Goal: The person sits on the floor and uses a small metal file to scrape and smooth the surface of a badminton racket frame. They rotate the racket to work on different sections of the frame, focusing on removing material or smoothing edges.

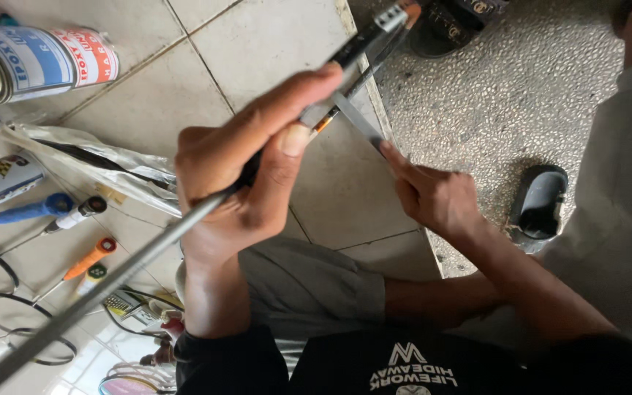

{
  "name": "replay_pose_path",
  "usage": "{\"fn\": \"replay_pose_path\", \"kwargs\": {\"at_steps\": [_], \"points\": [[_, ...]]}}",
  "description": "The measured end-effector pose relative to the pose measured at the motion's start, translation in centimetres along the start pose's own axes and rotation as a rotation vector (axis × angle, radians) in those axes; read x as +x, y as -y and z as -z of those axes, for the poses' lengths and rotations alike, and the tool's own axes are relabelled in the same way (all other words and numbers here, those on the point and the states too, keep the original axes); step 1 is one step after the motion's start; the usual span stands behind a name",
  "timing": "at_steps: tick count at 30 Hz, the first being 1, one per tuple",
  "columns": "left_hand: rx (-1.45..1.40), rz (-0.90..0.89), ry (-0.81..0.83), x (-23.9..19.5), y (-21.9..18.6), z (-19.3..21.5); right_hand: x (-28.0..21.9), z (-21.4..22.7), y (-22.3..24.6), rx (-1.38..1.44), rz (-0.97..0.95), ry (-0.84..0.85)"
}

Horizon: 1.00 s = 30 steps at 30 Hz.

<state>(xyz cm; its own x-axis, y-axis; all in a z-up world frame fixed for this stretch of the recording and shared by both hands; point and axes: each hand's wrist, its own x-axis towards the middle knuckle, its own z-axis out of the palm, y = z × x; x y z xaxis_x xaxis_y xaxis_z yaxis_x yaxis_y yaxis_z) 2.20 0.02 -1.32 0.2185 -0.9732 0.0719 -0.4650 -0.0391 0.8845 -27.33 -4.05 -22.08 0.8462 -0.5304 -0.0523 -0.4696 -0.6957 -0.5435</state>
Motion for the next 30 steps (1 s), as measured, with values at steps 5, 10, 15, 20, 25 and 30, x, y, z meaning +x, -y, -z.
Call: {"fn": "replay_pose_path", "kwargs": {"at_steps": [5, 10, 15, 20, 25, 30], "points": [[0.095, 0.055, 0.04, 1.7, -2.6, 0.3, 5.1, -1.0, -2.0, -0.243, 0.034, -0.078], [0.072, 0.057, 0.024, 1.8, -2.4, 0.2, 1.6, 0.0, -1.2, -0.227, 0.051, -0.015], [0.08, 0.067, 0.061, 2.3, -3.2, -0.1, 6.1, 0.5, -2.1, -0.246, 0.033, -0.148], [0.1, 0.102, 0.068, 2.8, -3.8, -0.3, 2.0, 0.9, -0.9, -0.149, -0.021, -0.059], [0.106, 0.121, 0.075, 2.9, -3.9, -0.5, 4.0, 0.2, -2.6, -0.282, -0.019, 0.015], [0.101, 0.09, 0.042, 2.9, -3.3, -0.4, 2.1, -0.8, -2.6, -0.257, -0.014, -0.027]]}}
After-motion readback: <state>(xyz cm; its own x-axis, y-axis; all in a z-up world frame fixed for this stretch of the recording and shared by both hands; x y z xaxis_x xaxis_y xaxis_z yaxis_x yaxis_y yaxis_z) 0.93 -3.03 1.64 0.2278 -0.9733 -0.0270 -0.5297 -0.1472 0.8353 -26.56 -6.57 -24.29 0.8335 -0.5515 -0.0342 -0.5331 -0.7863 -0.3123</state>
